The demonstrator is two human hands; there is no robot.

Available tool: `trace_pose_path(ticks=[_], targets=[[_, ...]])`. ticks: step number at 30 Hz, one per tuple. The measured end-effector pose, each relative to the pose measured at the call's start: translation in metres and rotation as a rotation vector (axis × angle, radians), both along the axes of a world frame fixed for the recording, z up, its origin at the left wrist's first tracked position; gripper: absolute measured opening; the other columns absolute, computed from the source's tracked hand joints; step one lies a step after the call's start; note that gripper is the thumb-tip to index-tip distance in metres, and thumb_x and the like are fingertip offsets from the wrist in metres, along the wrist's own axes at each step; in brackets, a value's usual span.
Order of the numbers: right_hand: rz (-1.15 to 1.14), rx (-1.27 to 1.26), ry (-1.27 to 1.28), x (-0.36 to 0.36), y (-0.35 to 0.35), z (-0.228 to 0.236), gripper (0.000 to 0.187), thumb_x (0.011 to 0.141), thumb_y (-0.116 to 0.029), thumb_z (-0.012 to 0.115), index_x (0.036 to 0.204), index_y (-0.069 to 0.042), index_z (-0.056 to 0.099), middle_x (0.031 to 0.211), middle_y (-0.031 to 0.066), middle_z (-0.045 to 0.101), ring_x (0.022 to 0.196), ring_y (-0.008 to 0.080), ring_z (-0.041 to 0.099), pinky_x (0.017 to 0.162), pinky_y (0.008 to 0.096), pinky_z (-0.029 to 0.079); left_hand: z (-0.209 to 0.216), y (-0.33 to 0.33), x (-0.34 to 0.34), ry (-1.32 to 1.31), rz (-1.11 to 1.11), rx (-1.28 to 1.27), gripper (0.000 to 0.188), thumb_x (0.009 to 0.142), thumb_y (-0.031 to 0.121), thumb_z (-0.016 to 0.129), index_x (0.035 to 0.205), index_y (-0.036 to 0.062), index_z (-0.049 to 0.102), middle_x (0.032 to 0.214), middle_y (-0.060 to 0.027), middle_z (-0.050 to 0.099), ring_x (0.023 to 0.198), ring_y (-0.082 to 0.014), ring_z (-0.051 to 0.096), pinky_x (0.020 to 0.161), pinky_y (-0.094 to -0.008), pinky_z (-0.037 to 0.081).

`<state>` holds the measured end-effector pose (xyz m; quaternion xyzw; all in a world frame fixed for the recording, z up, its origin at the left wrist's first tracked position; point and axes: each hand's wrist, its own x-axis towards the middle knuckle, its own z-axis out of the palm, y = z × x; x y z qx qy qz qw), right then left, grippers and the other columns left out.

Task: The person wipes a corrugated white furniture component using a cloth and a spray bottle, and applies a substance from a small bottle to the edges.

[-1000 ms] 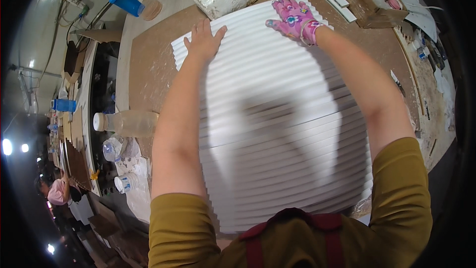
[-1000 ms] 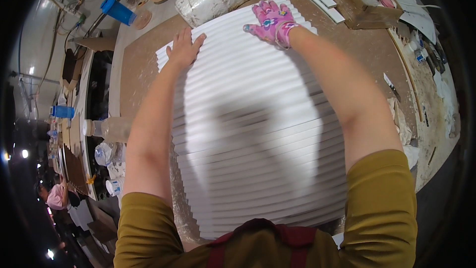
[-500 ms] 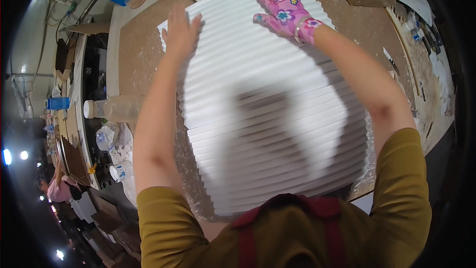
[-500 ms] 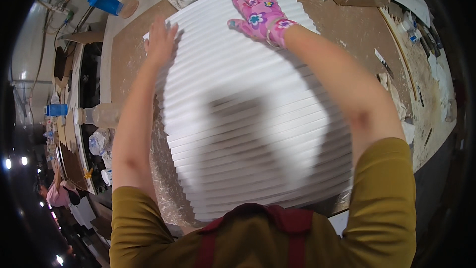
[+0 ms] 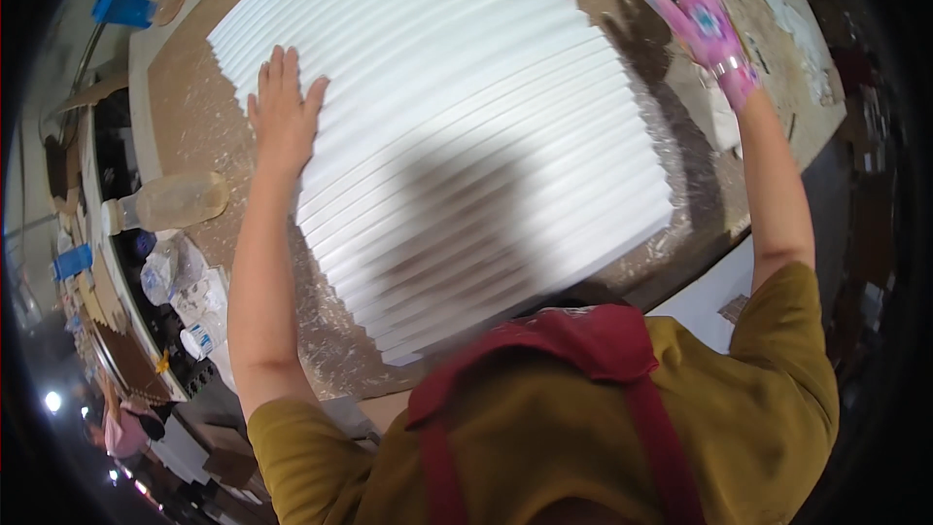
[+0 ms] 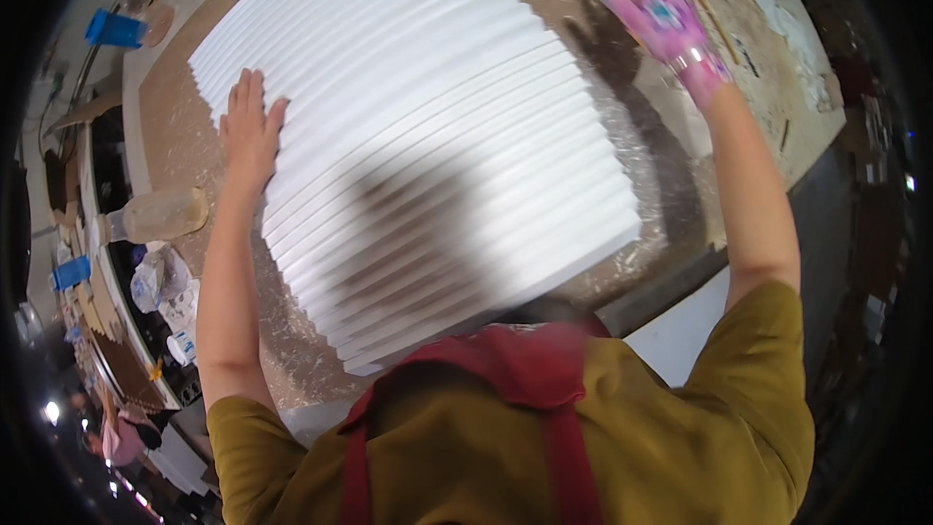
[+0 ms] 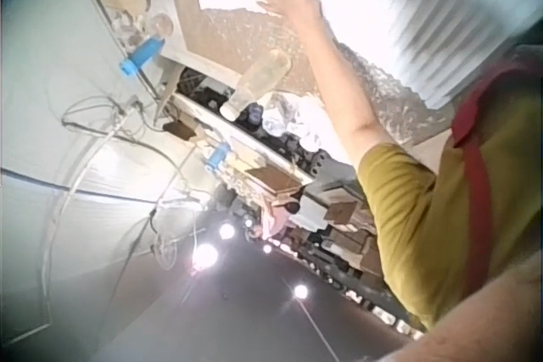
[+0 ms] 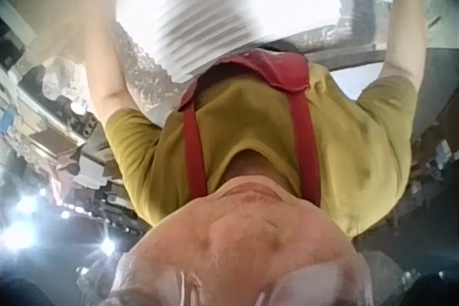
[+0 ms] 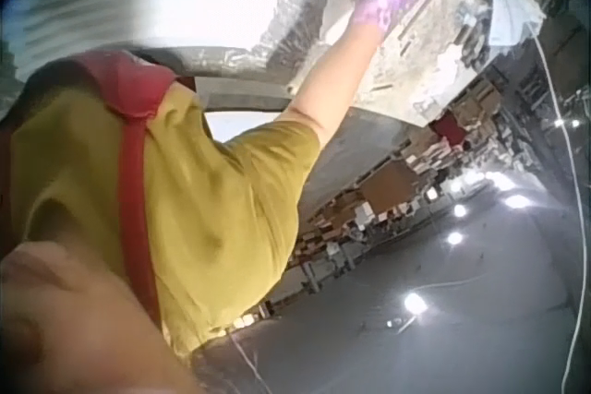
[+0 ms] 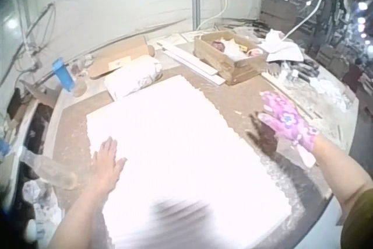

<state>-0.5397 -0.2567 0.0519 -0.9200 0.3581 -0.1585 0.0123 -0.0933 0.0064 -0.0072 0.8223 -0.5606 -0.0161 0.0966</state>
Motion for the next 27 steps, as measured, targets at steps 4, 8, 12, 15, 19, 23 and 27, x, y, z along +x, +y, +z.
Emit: trace_pose_path(ticks=[4,8,12,15,19,23,27], targets=[[-0.235,0.002,0.175,-0.096,0.057,-0.013,0.071,0.092,-0.05,0.051,0.147,-0.009,0.033,0.147,0.0188,0.038,0.136,0.0402,0.034,0.115,0.0426,0.023,-0.004,0.01,0.007,-0.007,0.037,-0.018,0.069,0.095,0.047,0.046,0.148,0.007,0.028,0.156,-0.0126,0.023,0.144,-0.0348,0.019,0.114,-0.0573,0.009],[-0.364,-0.077,0.323,-0.107,0.075,-0.035,0.078,0.087,-0.052,0.057,0.148,-0.01,0.031,0.146,0.0201,0.039,0.134,0.0402,0.036,0.112,0.0429,0.027,0.014,0.015,-0.036,0.065,-0.23,-0.213,0.067,0.093,0.043,0.05,0.147,0.0078,0.032,0.156,-0.0126,0.024,0.144,-0.0342,0.019,0.114,-0.057,0.009],[-0.325,-0.087,0.156,-0.111,0.07,-0.071,0.065,0.08,-0.023,0.063,0.141,-0.013,0.042,0.133,0.0178,0.051,0.12,0.037,0.049,0.104,0.0459,0.037,0.02,0.034,-0.117,-0.036,-0.397,0.127,0.062,0.093,0.046,0.049,0.147,0.0181,0.036,0.157,-0.0071,0.024,0.143,-0.0353,0.021,0.112,-0.0602,0.014],[-0.362,0.037,0.121,-0.11,0.056,-0.067,0.062,0.082,-0.021,0.063,0.14,-0.014,0.043,0.133,0.0171,0.052,0.121,0.0363,0.049,0.105,0.0444,0.037,0.019,0.03,-0.113,-0.045,-0.343,0.091,0.06,0.095,0.048,0.046,0.147,0.02,0.035,0.157,-0.0061,0.023,0.143,-0.0352,0.021,0.112,-0.0601,0.014],[-0.325,-0.077,0.189,-0.083,0.068,-0.032,0.062,0.088,-0.032,0.061,0.144,-0.016,0.038,0.146,0.0156,0.039,0.132,0.0331,0.04,0.109,0.0425,0.034,0.02,0.038,-0.114,-0.037,-0.283,0.07,0.06,0.096,0.049,0.044,0.147,0.0184,0.035,0.156,-0.0087,0.024,0.143,-0.0362,0.021,0.112,-0.0593,0.016],[-0.159,0.042,-0.038,-0.042,0.098,-0.031,0.073,0.091,-0.051,0.053,0.149,-0.013,0.028,0.154,0.0147,0.027,0.141,0.0332,0.027,0.115,0.0414,0.026,0.014,0.079,-0.102,0.087,-0.1,-0.172,0.063,0.096,0.051,0.042,0.147,0.0158,0.034,0.156,-0.0114,0.023,0.143,-0.0373,0.019,0.114,-0.0573,0.013],[-0.124,0.286,-0.006,0.005,0.111,-0.04,0.073,0.094,-0.055,0.042,0.151,-0.014,0.022,0.157,0.0172,0.017,0.144,0.0312,0.02,0.117,0.0396,0.021,-0.008,0.15,-0.066,0.118,0.118,-0.273,0.064,0.096,0.051,0.041,0.148,0.0151,0.033,0.157,-0.0101,0.023,0.143,-0.0375,0.019,0.115,-0.0551,0.01]])
